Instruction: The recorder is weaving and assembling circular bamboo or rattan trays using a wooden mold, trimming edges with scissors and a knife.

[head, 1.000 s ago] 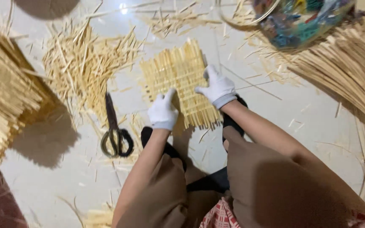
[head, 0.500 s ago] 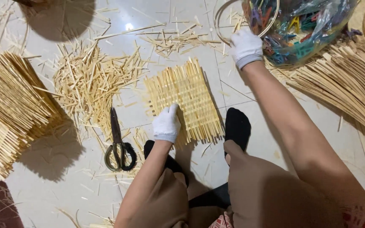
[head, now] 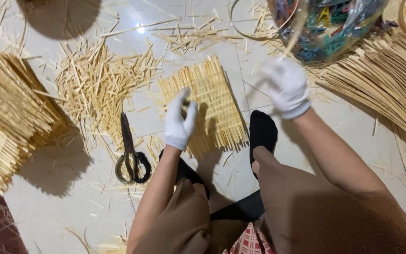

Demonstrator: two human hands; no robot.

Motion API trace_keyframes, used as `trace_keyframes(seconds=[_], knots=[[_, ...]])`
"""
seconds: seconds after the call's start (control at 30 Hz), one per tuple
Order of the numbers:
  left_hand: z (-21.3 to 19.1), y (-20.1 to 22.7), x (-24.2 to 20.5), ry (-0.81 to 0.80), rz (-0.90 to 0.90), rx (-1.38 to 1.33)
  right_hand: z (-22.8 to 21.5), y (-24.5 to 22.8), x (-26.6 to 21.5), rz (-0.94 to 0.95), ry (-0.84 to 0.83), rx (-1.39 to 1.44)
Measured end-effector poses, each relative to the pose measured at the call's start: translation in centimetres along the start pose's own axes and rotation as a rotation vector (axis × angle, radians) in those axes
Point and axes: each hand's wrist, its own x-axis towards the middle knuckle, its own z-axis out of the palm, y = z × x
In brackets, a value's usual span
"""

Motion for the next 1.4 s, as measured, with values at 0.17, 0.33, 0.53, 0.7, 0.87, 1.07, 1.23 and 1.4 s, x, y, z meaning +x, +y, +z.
trace_keyframes(seconds=[0.17, 0.33, 0.53, 0.7, 0.87, 1.07, 1.23, 1.4], knots=[[-3.8, 3.3, 1.4, 0.11, -0.396, -0.528, 2.2, -5.2, -2.2, -0.284, -0.391, 0.124], [-3.2, -0.4, -1.8, 0.172, -0.36, -0.367, 0.5, -9.7, -0.8, 0.01, -0.335, 0.411], [-2.9, 0.3, -3.4, 0.204, -0.463, -0.448, 3.6, -8.5, -1.6, 0.69, -0.333, 0.598], [-1.6, -3.9, -4.9, 0.311, -0.055, 0.004, 6.4, -6.8, -3.1, 0.748, -0.446, 0.463], [-0.6, -5.8, -4.3, 0.094, -0.274, 0.111, 8.3, -5.9, -3.5, 0.561, -0.405, 0.17], [1.3, -6.9, -4.0, 0.184, -0.354, 0.061, 9.4, -5.6, -2.1, 0.384, -0.419, -0.01], [1.6, -7.3, -4.0, 0.187, -0.342, 0.145, 10.0, -5.0, -2.8, 0.414, -0.478, -0.021], [1.0, -7.0, -3.2, 0.18, -0.343, 0.206, 9.7, -5.5, -2.3, 0.529, -0.51, 0.058]])
